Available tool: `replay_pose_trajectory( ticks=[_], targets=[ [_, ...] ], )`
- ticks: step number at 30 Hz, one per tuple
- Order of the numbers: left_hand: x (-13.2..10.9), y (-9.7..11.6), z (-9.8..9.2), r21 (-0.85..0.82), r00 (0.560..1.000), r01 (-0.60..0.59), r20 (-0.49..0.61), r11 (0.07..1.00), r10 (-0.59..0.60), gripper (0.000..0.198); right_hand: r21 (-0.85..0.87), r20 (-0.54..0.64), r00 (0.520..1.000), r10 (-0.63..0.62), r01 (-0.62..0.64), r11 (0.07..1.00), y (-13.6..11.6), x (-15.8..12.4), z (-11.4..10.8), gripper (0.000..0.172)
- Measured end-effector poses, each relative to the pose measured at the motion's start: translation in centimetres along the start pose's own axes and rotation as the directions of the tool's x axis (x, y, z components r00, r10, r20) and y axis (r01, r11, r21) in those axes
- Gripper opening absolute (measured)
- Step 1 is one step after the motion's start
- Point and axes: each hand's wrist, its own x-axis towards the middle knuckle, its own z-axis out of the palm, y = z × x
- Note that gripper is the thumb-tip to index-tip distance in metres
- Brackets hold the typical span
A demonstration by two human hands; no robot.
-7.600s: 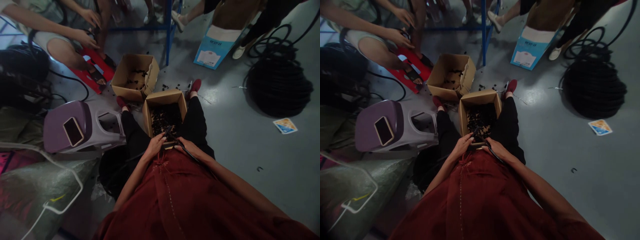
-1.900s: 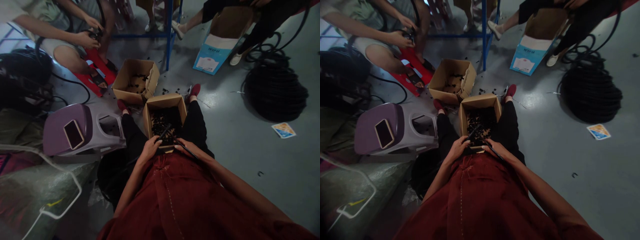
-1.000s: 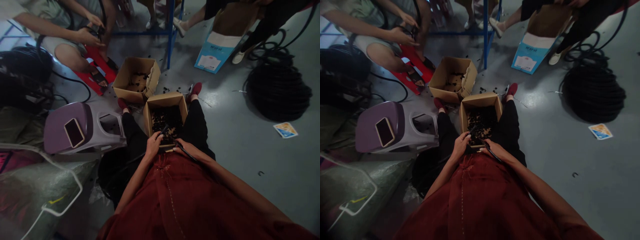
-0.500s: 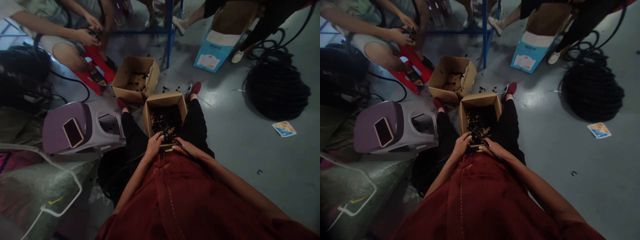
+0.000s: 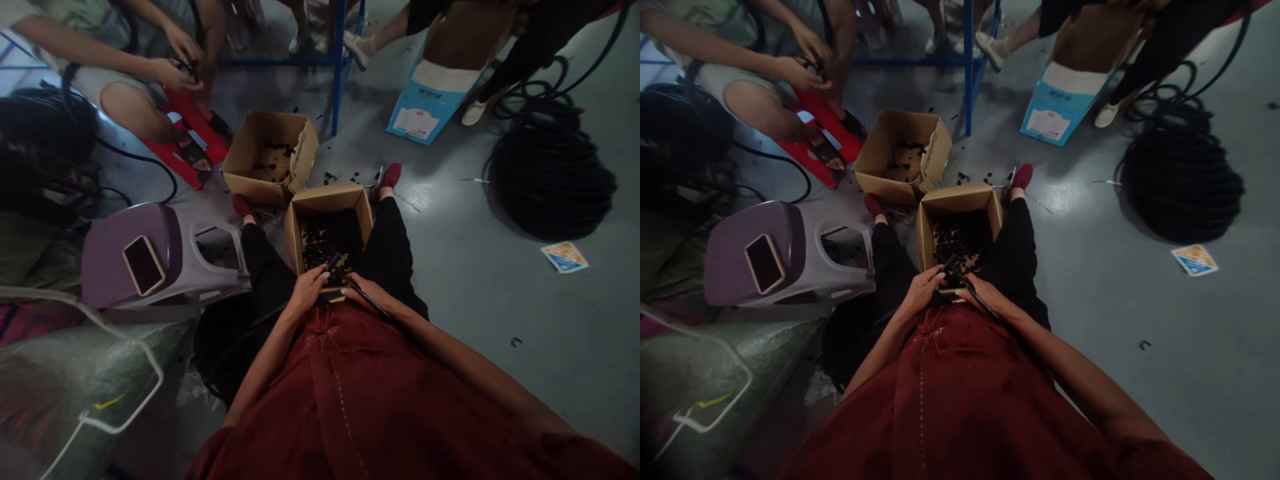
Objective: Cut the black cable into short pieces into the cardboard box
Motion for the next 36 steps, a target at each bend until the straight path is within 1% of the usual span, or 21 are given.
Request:
replay_pose_trajectory(
  ticks=[5, 9, 16, 25, 30, 36],
  targets=[
    [0.2, -0.8, 0.4, -0.023, 1.000, 0.001, -0.002, 1.000, -0.001, 0.039, -0.026, -0.020, 0.999, 0.034, -0.035, 0.999, 0.3, -0.1, 0.2, 0.035],
    [0.5, -1.4, 0.8, -0.061, 1.000, 0.015, -0.010, 0.998, -0.016, 0.039, -0.069, -0.006, 0.999, 0.053, -0.053, 0.996, 0.4, 0.0, 0.2, 0.030],
    [0.6, -1.6, 0.9, -0.119, 0.997, 0.069, 0.037, 0.991, -0.065, 0.039, -0.153, 0.009, 0.995, 0.095, -0.093, 0.984, 0.4, 0.1, 0.2, 0.024],
    [0.7, -1.8, 0.8, -0.062, 0.997, 0.056, 0.050, 0.997, -0.053, 0.038, -0.202, 0.005, 0.994, 0.106, -0.103, 0.974, 1.0, 0.2, 0.4, 0.023],
    [0.8, -1.8, 0.9, -0.070, 0.996, 0.064, 0.063, 0.996, -0.059, 0.039, -0.262, 0.008, 0.993, 0.121, -0.115, 0.958, 1.1, 0.1, 0.4, 0.021],
    [1.0, -2.4, 1.0, 0.010, 0.998, 0.053, 0.041, 0.999, -0.054, 0.036, -0.307, 0.005, 0.983, 0.183, -0.173, 0.936, 1.5, 0.0, 0.4, 0.024]
  ],
)
